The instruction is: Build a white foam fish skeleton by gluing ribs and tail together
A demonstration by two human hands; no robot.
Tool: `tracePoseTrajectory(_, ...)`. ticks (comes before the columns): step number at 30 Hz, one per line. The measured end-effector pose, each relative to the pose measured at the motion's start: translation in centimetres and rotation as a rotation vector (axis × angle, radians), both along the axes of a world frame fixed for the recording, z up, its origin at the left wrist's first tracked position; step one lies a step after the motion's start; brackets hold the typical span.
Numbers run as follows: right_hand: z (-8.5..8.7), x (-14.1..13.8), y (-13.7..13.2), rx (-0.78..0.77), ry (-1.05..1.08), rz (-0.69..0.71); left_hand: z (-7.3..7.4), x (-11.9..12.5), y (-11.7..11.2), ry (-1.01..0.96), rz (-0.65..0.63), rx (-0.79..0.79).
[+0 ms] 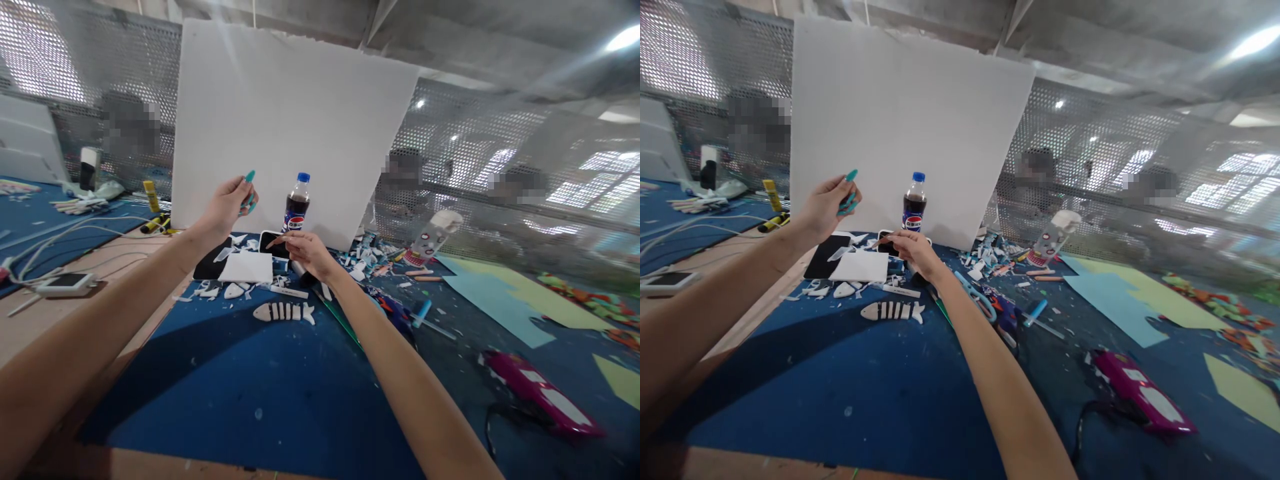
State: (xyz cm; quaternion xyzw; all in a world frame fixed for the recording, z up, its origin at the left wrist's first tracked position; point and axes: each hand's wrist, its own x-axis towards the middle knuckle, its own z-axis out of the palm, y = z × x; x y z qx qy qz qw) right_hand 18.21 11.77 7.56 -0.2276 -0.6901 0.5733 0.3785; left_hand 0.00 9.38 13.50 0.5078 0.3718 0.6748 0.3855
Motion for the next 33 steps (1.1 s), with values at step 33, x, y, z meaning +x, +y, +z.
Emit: tracePoseTrajectory(33, 0.22, 0.17, -0.27, -0.028, 0.028, -0.044, -0.18, -0.37, 0.31, 0.042, 0.004, 0.036)
